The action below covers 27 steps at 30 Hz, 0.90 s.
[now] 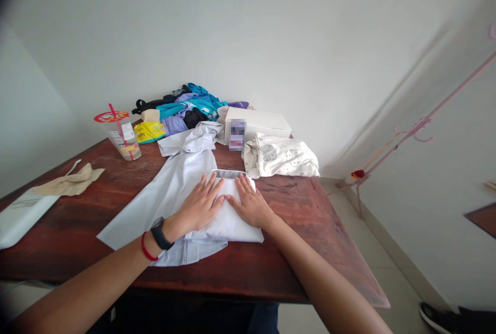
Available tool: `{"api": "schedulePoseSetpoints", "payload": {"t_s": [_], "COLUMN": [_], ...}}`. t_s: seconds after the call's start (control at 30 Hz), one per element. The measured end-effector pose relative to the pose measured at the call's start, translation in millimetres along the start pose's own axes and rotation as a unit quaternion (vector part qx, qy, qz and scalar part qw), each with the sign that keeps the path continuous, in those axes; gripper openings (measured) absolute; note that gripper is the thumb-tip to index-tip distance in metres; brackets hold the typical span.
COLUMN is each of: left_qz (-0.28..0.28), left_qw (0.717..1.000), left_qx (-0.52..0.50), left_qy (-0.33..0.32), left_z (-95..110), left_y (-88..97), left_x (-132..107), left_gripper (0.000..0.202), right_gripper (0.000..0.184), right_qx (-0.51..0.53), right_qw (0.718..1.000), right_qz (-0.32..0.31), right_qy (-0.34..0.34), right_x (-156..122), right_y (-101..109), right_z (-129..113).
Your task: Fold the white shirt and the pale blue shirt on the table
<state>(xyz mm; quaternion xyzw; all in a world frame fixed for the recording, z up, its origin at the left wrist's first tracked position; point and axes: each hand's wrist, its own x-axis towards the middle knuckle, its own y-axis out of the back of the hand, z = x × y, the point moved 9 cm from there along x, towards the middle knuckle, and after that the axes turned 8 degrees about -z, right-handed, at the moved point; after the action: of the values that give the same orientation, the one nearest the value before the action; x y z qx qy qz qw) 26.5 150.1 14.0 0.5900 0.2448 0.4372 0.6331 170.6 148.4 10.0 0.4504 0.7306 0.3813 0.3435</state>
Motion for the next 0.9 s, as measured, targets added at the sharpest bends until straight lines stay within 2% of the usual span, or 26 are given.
{"api": "schedulePoseSetpoints", "payload": {"t_s": [0.23, 0.47, 0.7, 0.9], "left_qz": [0.019, 0.002, 0.021, 0.013], "left_qw": [1.000, 1.000, 1.000, 1.000], "left_qx": [-0.005, 0.001, 0.000, -0.001], "left_qy": [-0.014, -0.009, -0.021, -0.028], "left_z": [0.4, 2.4, 1.7, 3.7], "left_y": [1.8, 2.6, 1.9, 2.9], "left_x": [-1.4, -0.6, -0.7, -0.8], "left_gripper": [0.060, 0.060, 0.060, 0.059], "right_gripper": [0.089, 0.088, 0.084, 0.084], "right_qx": [0.003, -0.003, -0.004, -0.006], "right_qw": [1.000, 0.999, 0.999, 0.999], "right_qz": [0.018, 0.024, 0.037, 0.037], "right_qy": [0.015, 0.022, 0.029, 0.029], "right_x": [0.3, 0.8, 0.6, 0.8], "right_y": [1.0, 1.5, 0.9, 1.1], "right_z": [0.5, 0.7, 1.5, 2.1]}}
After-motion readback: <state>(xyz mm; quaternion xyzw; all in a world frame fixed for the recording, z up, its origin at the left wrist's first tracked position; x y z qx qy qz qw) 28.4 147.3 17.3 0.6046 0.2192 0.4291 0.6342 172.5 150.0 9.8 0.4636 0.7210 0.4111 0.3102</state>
